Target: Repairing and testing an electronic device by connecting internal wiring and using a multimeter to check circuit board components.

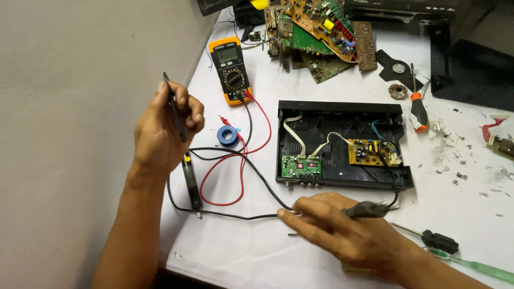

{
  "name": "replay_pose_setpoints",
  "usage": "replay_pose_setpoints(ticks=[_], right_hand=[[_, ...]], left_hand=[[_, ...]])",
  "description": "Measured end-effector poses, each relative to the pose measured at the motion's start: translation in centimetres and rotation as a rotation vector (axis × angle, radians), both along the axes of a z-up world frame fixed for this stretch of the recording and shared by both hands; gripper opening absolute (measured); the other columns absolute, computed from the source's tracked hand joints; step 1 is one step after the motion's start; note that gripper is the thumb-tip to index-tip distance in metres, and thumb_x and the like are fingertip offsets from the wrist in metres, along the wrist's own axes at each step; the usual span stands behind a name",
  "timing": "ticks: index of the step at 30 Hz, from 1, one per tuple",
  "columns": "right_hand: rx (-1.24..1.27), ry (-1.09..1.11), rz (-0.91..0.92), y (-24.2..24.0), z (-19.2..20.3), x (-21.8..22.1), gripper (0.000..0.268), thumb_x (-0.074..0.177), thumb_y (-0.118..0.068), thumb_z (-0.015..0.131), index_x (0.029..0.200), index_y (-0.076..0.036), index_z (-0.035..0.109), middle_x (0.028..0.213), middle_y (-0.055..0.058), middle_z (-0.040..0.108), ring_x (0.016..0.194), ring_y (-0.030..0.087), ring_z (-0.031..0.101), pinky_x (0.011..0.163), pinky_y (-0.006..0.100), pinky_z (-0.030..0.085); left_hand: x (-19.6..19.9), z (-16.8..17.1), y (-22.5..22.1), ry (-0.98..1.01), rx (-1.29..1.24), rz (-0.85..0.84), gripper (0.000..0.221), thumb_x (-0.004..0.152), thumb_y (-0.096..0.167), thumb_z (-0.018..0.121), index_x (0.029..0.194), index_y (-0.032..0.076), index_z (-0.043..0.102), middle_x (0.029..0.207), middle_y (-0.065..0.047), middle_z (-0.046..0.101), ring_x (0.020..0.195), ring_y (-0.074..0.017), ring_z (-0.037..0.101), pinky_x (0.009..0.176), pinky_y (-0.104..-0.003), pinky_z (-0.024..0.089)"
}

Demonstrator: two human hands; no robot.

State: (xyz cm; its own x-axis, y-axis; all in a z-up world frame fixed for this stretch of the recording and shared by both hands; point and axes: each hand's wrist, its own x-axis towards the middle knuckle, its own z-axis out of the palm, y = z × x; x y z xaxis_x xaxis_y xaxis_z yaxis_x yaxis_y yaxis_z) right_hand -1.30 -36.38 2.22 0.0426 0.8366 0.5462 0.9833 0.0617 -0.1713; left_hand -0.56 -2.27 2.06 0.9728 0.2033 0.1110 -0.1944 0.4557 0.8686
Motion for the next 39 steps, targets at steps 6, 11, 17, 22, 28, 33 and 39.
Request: replay_pose_setpoints(ticks=[6, 11, 17, 22, 28, 33, 39], right_hand=[[-0.171, -0.06, 0.07, 3.6, -2.6, -0.5, 0.025, 0.096, 0.009, 0.055, 0.118, -0.002, 0.06, 0.092, 0.009, 0.05, 0.069, 0.029, 0.052, 0.045, 0.042, 0.046], [-0.24, -0.019, -0.042, 6.1, -3.1, -0.1, 0.033, 0.096, 0.003, 0.053, 0.127, -0.008, 0.059, 0.099, 0.011, 0.057, 0.049, 0.03, 0.051, 0.043, 0.045, 0.047], [-0.256, 0.171, -0.144, 7.0, -3.5, -0.6, 0.046, 0.089, 0.005, 0.055, 0.134, -0.006, 0.058, 0.108, 0.012, 0.059, 0.054, 0.037, 0.059, 0.038, 0.05, 0.048], [-0.282, 0.216, -0.171, 7.3, -3.7, -0.5, 0.046, 0.088, 0.006, 0.057, 0.132, -0.008, 0.058, 0.105, 0.012, 0.059, 0.058, 0.038, 0.062, 0.043, 0.051, 0.05], [-0.279, 0.161, -0.155, 7.9, -3.2, -0.9, 0.042, 0.09, 0.004, 0.056, 0.13, -0.007, 0.057, 0.098, 0.012, 0.054, 0.051, 0.037, 0.058, 0.038, 0.051, 0.048], [-0.303, 0.181, -0.179, 8.3, -3.1, -1.1, 0.041, 0.09, 0.004, 0.056, 0.129, -0.008, 0.057, 0.099, 0.011, 0.055, 0.057, 0.036, 0.061, 0.037, 0.05, 0.05], [-0.292, 0.196, -0.189, 8.5, -3.7, -0.9, 0.044, 0.089, 0.006, 0.055, 0.131, -0.008, 0.056, 0.1, 0.011, 0.056, 0.058, 0.037, 0.062, 0.043, 0.051, 0.052]], left_hand=[[-0.5, 0.4, -5.6, 0.113, 0.154, -0.049, 0.044, 0.097, 0.06, 0.039, 0.093, 0.016, 0.035, 0.068, -0.019, 0.062, 0.041, -0.0076, 0.029, 0.038, -0.02, 0.021], [-0.8, -2.4, -6.3, -0.115, 0.071, -0.331, 0.032, 0.103, 0.019, 0.06, 0.111, 0.018, 0.028, 0.099, -0.019, 0.062, 0.075, -0.0184, 0.054, 0.067, -0.032, 0.056], [-1.5, -2.6, -5.8, -0.127, 0.093, -0.302, 0.049, 0.094, 0.012, 0.073, 0.113, 0.018, 0.029, 0.105, -0.021, 0.063, 0.091, -0.0229, 0.06, 0.082, -0.036, 0.058], [-1.6, -2.7, -6.2, -0.125, 0.073, -0.284, 0.055, 0.09, 0.007, 0.077, 0.112, 0.018, 0.028, 0.105, -0.021, 0.065, 0.09, -0.0228, 0.063, 0.082, -0.036, 0.061], [-1.7, -2.2, -6.1, -0.095, 0.202, -0.192, 0.049, 0.094, 0.007, 0.071, 0.109, 0.018, 0.025, 0.098, -0.016, 0.067, 0.086, -0.0207, 0.063, 0.081, -0.032, 0.056], [-1.8, -2.5, -5.8, -0.117, 0.209, -0.207, 0.049, 0.093, 0.009, 0.073, 0.108, 0.018, 0.027, 0.101, -0.018, 0.068, 0.089, -0.0198, 0.062, 0.08, -0.031, 0.055], [-1.8, -2.5, -5.7, -0.057, 0.221, -0.204, 0.057, 0.087, 0.006, 0.077, 0.107, 0.02, 0.026, 0.1, -0.017, 0.069, 0.092, -0.0198, 0.063, 0.078, -0.029, 0.051]])
